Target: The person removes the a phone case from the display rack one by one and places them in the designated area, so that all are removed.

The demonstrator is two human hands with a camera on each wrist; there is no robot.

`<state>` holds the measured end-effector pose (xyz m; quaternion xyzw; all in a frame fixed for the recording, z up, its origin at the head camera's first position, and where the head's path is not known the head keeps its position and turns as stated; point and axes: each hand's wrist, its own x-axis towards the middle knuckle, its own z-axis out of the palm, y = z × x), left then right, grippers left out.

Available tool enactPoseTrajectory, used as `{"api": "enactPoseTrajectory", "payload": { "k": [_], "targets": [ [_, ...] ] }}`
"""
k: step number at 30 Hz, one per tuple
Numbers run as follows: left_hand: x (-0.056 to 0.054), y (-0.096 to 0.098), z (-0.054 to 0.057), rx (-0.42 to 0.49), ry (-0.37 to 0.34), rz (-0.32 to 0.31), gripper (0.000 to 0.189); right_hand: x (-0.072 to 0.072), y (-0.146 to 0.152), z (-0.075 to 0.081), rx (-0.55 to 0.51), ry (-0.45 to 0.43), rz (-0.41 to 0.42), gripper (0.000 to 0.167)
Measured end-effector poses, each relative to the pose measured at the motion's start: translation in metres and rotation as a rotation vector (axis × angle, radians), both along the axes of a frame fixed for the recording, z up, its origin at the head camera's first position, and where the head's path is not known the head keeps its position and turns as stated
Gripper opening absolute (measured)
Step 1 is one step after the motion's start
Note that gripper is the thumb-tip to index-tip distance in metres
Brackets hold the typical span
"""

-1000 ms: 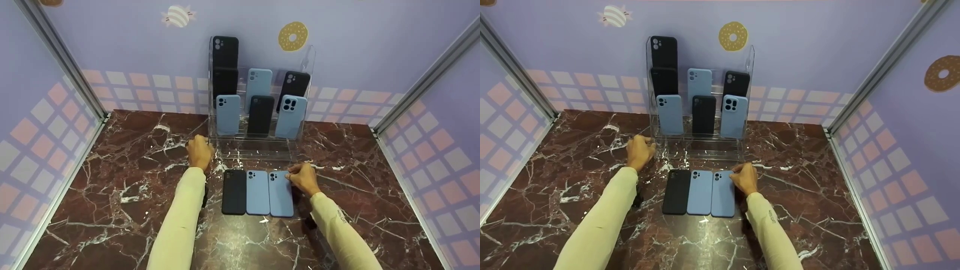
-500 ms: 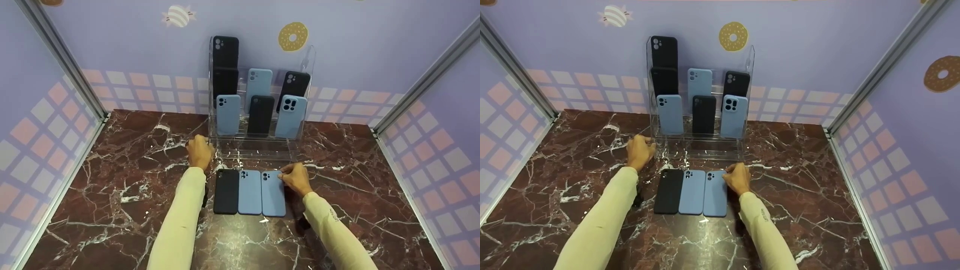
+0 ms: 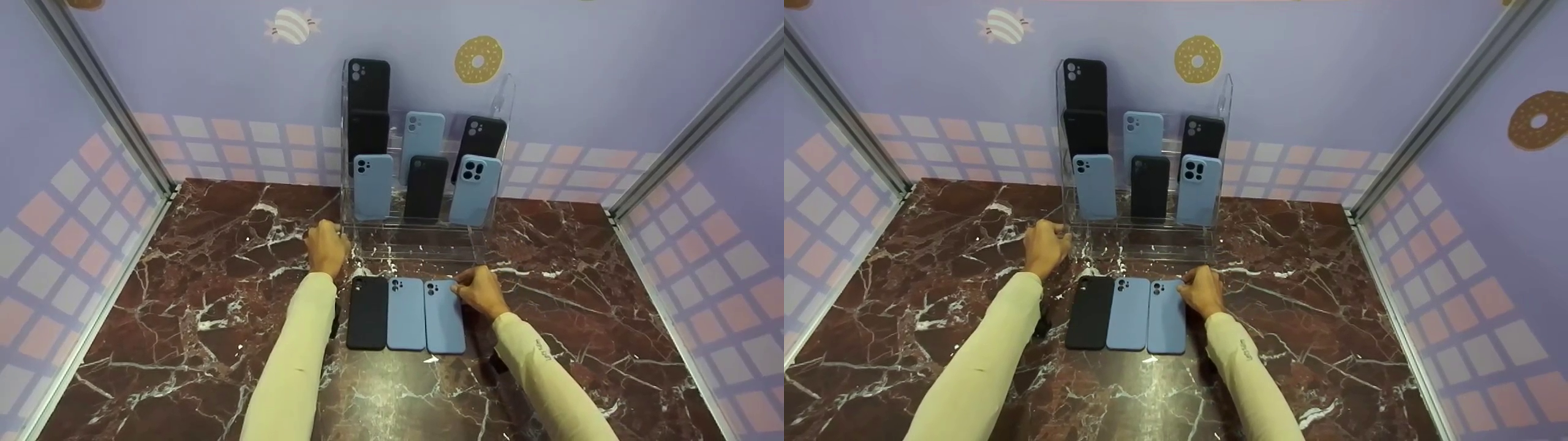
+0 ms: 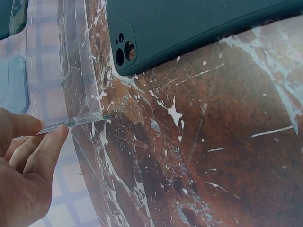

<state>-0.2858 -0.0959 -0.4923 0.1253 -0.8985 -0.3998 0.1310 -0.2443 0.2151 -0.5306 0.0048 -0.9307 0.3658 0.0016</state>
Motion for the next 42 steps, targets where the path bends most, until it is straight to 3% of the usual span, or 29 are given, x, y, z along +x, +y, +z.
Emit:
{"api": "enactPoseTrajectory", "payload": {
  "k": [8, 15, 22, 31, 36, 42],
  "targets": [
    [0.000, 0.000, -0.002, -0.010, -0.010, -0.008, 0.028, -0.004, 0.001, 0.013, 0.088, 0.077, -0.009, 0.015],
    [0.000, -0.002, -0.002, 0.011, -0.018, -0.015, 0.030, -0.017, 0.009, 0.051, 0.125, 0.178, -0.043, 0.022],
    [0.001, -0.003, 0.002, 0.029, -0.027, 0.000, 0.030, -0.038, 0.017, 0.088, 0.173, 0.387, -0.085, 0.021],
    [0.001, -0.002, 0.000, 0.011, -0.012, -0.003, 0.029, -0.065, 0.020, 0.120, 0.138, 0.558, -0.088, 0.031],
    [0.002, -0.001, -0.001, 0.026, 0.000, -0.003, 0.029, -0.077, 0.023, 0.131, 0.144, 0.599, -0.095, 0.038],
    [0.001, 0.000, -0.001, 0.018, 0.014, 0.000, 0.029, -0.089, 0.023, 0.143, 0.167, 0.571, -0.010, 0.043]
  ]
}}
